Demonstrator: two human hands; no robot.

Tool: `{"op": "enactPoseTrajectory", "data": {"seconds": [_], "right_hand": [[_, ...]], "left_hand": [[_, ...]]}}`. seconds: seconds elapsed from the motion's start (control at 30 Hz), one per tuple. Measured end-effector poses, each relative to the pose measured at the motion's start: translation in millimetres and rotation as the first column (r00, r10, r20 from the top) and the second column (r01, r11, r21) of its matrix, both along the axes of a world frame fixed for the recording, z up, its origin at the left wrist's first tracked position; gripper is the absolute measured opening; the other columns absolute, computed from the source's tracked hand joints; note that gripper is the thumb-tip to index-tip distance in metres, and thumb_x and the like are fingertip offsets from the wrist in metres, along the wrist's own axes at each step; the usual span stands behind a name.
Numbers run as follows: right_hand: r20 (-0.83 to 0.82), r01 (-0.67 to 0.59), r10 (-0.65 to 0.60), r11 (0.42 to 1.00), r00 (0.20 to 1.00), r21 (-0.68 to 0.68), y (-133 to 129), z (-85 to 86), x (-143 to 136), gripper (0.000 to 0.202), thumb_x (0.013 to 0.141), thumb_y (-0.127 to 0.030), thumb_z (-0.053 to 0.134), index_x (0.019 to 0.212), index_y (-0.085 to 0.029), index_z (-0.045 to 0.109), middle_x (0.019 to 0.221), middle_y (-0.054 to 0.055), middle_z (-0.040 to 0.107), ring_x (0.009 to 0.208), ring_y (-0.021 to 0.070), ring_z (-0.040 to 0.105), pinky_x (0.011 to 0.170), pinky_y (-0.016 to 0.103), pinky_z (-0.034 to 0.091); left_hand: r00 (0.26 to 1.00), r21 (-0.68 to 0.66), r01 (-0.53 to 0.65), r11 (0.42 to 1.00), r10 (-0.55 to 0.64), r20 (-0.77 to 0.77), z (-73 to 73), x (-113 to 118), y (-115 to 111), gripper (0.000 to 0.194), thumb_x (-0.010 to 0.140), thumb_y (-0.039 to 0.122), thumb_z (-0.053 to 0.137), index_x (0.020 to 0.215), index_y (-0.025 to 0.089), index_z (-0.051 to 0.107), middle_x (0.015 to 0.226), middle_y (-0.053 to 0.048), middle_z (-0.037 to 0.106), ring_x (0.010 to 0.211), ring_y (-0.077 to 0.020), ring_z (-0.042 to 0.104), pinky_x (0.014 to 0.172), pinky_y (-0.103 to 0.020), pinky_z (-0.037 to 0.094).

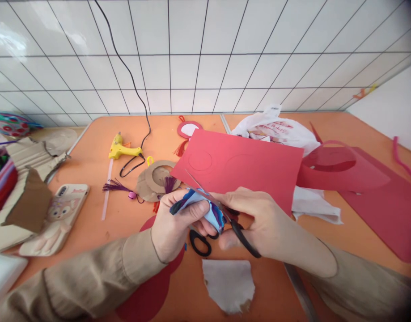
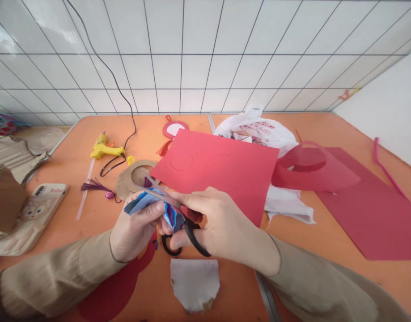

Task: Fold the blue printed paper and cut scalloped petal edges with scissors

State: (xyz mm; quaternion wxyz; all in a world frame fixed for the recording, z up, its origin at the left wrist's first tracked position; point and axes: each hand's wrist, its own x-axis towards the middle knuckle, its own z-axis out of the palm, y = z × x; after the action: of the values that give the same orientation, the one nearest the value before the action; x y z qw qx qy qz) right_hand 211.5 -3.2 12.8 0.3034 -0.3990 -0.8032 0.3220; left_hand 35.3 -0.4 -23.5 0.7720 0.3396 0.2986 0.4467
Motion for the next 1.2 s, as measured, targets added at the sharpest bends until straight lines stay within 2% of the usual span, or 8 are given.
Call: {"op": "enactPoseTrajectory", "data": {"seconds": [0.27, 0.53, 0.63, 0.7, 0.83, 0.93, 1.03, 1.2], "right_hand": [[-0.134, -0.070, 0.057, 0.993, 0.989, -0.094, -1.6, -2.9, 0.0, 0.041, 0.077, -0.059, 0.069, 0.089, -0.020, 0.073, 0.073, 0.000, 0.072, 0.060, 0.0122, 0.060, 0.063, 0.024, 0.047], [-0.188, -0.084, 0.062, 0.990, 0.980, -0.111, -0.6, -1.1, 0.6, 0.031, 0.077, -0.050, 0.072, 0.083, -0.020, 0.073, 0.070, -0.002, 0.070, 0.059, 0.0102, 0.059, 0.059, 0.021, 0.046], [-0.205, -0.015, -0.012, 0.991, 0.979, -0.132, -1.8, -3.5, 4.4, 0.036, 0.074, -0.051, 0.076, 0.094, -0.021, 0.076, 0.066, -0.002, 0.066, 0.057, 0.0112, 0.057, 0.057, 0.023, 0.046], [-0.232, 0.101, -0.142, 0.979, 0.962, -0.178, -3.5, -6.6, 6.4, 0.048, 0.070, -0.050, 0.079, 0.108, -0.020, 0.073, 0.064, -0.002, 0.063, 0.057, 0.0124, 0.056, 0.057, 0.024, 0.047], [-0.320, 0.213, -0.303, 0.934, 0.898, -0.286, -7.2, -11.2, 3.9, 0.055, 0.070, -0.037, 0.081, 0.120, -0.019, 0.066, 0.072, -0.001, 0.064, 0.061, 0.0129, 0.059, 0.058, 0.026, 0.050], [-0.370, 0.212, -0.310, 0.936, 0.876, -0.282, -8.8, -11.9, -2.4, 0.050, 0.071, -0.026, 0.077, 0.119, -0.020, 0.065, 0.075, -0.001, 0.064, 0.065, 0.0123, 0.059, 0.062, 0.026, 0.051], [-0.388, 0.195, -0.291, 0.943, 0.874, -0.269, -9.4, -12.7, -7.3, 0.050, 0.070, -0.018, 0.072, 0.119, -0.021, 0.065, 0.074, -0.001, 0.062, 0.060, 0.0111, 0.056, 0.057, 0.025, 0.049], [-0.384, 0.194, -0.310, 0.930, 0.870, -0.312, -7.9, -13.4, -7.5, 0.046, 0.069, -0.014, 0.066, 0.115, -0.021, 0.067, 0.073, -0.002, 0.059, 0.061, 0.0101, 0.055, 0.058, 0.025, 0.048]], "left_hand": [[0.999, 0.038, 0.018, 0.999, -0.016, -0.032, 0.8, -0.4, 0.6, 0.021, 0.077, 0.032, 0.077, 0.065, 0.014, 0.072, 0.052, -0.001, 0.069, 0.046, -0.0093, 0.064, 0.045, -0.014, 0.047], [0.997, 0.042, 0.013, 0.999, -0.010, -0.081, 6.1, -1.0, 1.1, 0.025, 0.074, 0.034, 0.078, 0.061, 0.014, 0.070, 0.050, -0.001, 0.067, 0.044, -0.0101, 0.062, 0.044, -0.016, 0.046], [0.994, 0.051, 0.005, 0.999, 0.000, -0.108, 6.4, -1.4, 1.2, 0.022, 0.076, 0.032, 0.077, 0.064, 0.014, 0.071, 0.051, -0.001, 0.068, 0.046, -0.0099, 0.063, 0.045, -0.015, 0.047], [0.991, 0.042, 0.005, 0.999, 0.001, -0.134, 5.2, -1.8, 1.5, 0.020, 0.075, 0.032, 0.078, 0.066, 0.015, 0.072, 0.050, 0.000, 0.068, 0.045, -0.0101, 0.064, 0.045, -0.015, 0.047], [0.977, 0.062, 0.012, 0.998, 0.001, -0.215, 1.8, -1.8, 2.5, 0.019, 0.075, 0.032, 0.078, 0.070, 0.015, 0.073, 0.052, -0.001, 0.069, 0.046, -0.0116, 0.065, 0.046, -0.017, 0.050], [0.959, 0.081, 0.026, 0.996, -0.003, -0.282, -0.1, -0.8, 2.0, 0.021, 0.074, 0.034, 0.078, 0.072, 0.014, 0.073, 0.052, -0.002, 0.070, 0.045, -0.0130, 0.064, 0.046, -0.020, 0.051], [0.952, 0.078, 0.029, 0.997, -0.004, -0.306, -0.6, 0.7, 0.2, 0.021, 0.073, 0.034, 0.078, 0.071, 0.014, 0.072, 0.054, -0.002, 0.070, 0.045, -0.0127, 0.064, 0.045, -0.020, 0.050], [0.960, 0.052, 0.021, 0.998, -0.005, -0.281, 1.2, 2.1, -1.9, 0.021, 0.073, 0.033, 0.078, 0.069, 0.013, 0.071, 0.054, -0.003, 0.070, 0.044, -0.0132, 0.064, 0.043, -0.020, 0.048]]}}
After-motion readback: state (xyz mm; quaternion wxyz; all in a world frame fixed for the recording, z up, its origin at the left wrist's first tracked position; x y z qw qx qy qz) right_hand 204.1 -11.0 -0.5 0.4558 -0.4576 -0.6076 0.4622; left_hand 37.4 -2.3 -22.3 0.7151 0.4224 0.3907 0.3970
